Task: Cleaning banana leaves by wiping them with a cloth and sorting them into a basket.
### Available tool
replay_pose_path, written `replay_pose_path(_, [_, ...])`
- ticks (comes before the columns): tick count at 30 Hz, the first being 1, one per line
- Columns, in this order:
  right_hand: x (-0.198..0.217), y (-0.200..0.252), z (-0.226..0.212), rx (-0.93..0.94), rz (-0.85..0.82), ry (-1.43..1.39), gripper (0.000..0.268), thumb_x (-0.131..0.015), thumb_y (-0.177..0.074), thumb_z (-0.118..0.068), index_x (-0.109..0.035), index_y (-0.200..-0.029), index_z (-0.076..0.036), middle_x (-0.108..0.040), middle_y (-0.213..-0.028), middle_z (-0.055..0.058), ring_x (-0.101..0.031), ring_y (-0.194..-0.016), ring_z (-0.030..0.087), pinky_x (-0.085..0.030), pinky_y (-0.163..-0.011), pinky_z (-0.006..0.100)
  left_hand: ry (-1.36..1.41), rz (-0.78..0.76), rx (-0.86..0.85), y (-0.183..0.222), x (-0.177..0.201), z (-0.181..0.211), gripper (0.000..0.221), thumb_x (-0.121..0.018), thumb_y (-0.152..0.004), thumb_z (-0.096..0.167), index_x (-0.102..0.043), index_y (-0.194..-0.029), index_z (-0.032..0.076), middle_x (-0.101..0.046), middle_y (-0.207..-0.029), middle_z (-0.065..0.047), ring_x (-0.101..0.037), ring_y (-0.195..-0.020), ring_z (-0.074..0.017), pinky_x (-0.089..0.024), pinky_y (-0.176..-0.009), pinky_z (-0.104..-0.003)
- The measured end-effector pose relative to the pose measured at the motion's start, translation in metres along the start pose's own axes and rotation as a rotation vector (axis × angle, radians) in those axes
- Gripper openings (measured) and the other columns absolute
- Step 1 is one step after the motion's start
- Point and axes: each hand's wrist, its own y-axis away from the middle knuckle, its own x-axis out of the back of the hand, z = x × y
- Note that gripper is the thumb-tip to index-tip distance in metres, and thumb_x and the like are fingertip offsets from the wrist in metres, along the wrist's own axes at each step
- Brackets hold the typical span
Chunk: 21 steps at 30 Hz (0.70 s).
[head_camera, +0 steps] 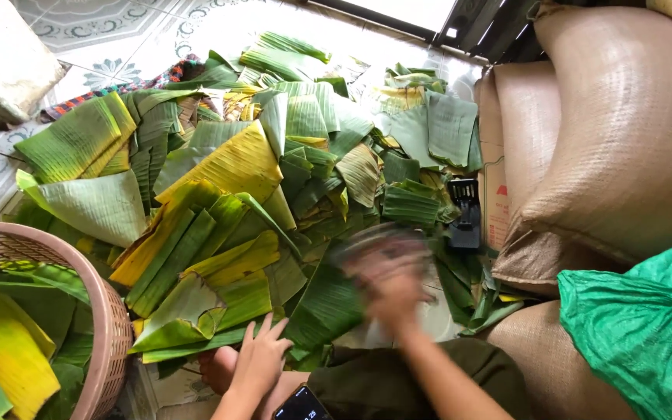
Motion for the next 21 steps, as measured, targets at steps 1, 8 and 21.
replay_pose_path(1, [0.008,0.002,-0.031,-0.001,-0.004,-0.001,0.006,-0.073,-0.080,-0.018,-0.077,-0.085,-0.019,-0.074,-0.080,-0.001,-0.069,-0.077,0.022,-0.053,-0.071,0.038,0.002,-0.003,0.001,-0.001,-0.004,-0.002,0.020,-0.069,-0.081,0.005,-0.083,-0.089,0.017,-0.056,-0.145,-0.010,-0.041,-0.143,-0.0423,-0.031,-0.116,-0.066])
replay_pose_path(8, [0.005,-0.078,-0.048,-0.758,-0.938,0.181,0.053,-0.070,-0.079,-0.031,-0.062,-0.130,-0.039,-0.044,-0.140,0.013,-0.042,-0.134,0.041,-0.040,-0.105,0.067,-0.003,0.053,0.036,-0.001,-0.010,-0.009,0.027,-0.066,-0.084,0.009,-0.085,-0.096,0.023,-0.058,-0.144,-0.002,-0.042,-0.143,-0.0327,-0.032,-0.116,-0.056])
replay_pose_path(21, [0.062,-0.016,0.024,-0.700,-1.179,0.236,0.076,-0.069,-0.088,-0.053,-0.034,-0.154,-0.041,-0.033,-0.149,0.016,-0.038,-0.141,0.040,-0.045,-0.108,0.058,0.606,0.695,-0.063,0.047,0.093,-0.003,0.054,-0.057,-0.052,-0.009,-0.076,-0.100,0.009,-0.079,-0.118,-0.005,-0.067,-0.130,-0.0310,-0.052,-0.109,-0.043])
